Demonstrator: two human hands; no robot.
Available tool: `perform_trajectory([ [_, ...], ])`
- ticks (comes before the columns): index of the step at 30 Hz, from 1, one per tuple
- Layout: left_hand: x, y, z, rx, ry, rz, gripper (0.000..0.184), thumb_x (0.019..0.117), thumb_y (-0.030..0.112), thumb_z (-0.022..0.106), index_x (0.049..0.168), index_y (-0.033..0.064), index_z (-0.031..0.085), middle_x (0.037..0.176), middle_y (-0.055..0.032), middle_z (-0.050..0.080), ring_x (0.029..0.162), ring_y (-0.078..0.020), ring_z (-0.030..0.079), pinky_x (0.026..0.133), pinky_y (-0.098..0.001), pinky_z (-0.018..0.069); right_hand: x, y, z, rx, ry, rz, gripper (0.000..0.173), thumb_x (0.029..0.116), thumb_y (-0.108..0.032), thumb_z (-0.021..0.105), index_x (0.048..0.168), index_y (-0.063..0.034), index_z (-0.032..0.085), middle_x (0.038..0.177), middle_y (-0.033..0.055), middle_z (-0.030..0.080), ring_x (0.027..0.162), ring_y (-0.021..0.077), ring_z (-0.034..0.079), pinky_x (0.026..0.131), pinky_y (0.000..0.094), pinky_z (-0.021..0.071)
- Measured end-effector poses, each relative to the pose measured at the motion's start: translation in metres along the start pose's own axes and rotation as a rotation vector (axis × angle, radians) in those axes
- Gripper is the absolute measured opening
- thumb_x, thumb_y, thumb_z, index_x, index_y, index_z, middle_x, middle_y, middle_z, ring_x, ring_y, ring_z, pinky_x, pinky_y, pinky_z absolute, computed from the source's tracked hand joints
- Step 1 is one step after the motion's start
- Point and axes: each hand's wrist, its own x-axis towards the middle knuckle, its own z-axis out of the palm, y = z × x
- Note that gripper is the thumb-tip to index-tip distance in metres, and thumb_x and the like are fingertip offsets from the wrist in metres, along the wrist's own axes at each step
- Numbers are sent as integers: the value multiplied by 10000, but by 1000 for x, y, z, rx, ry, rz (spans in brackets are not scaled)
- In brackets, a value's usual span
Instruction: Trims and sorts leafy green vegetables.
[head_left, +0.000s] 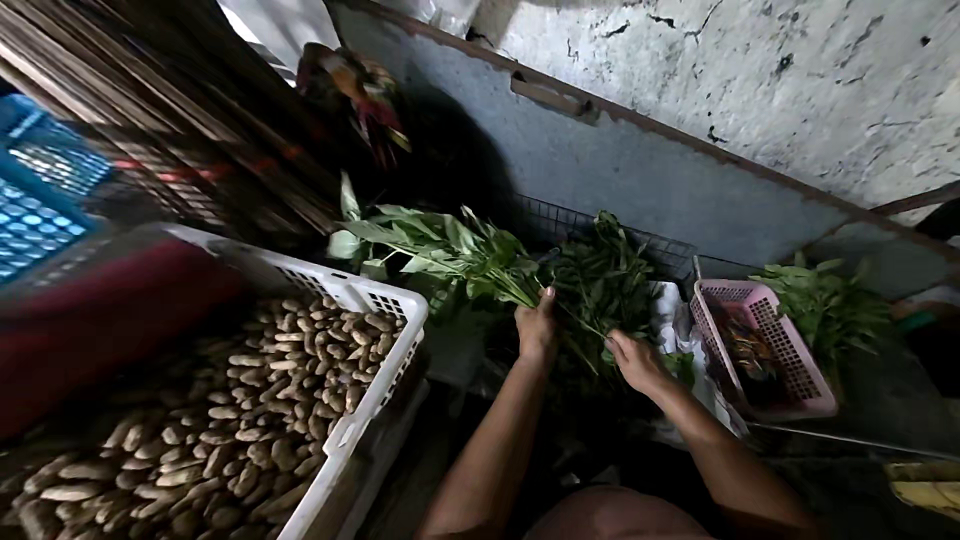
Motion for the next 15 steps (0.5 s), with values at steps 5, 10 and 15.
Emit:
perform_trajectory([
  [5,-26,-30,19,11,-234,-9,238,1093,151,478,1134,-51,597,865,-125,722,780,-196,710,743,-361,608,4,-23,-4,-33,-59,33,407,1117,-281,357,1357,-65,606,1177,204,700,1124,363,676,988,560,512],
  [10,-21,-41,21,164,-47,47,164,1054,101,555,1052,-48,623,743,-78,651,626,-135,637,632,-303,571,6,4,0,-171,-139,109,359,1081,-267,467,1347,-68,602,1274,202,664,1221,373,624,1058,584,457],
  [15,-16,-43,19,581,-15,121,305,974,210,713,1146,-37,663,1027,-171,698,943,-232,679,899,-413,551,6,-2,3,165,392,-146,281,1037,-219,561,1207,-48,706,1188,125,702,1118,211,672,1012,369,539],
])
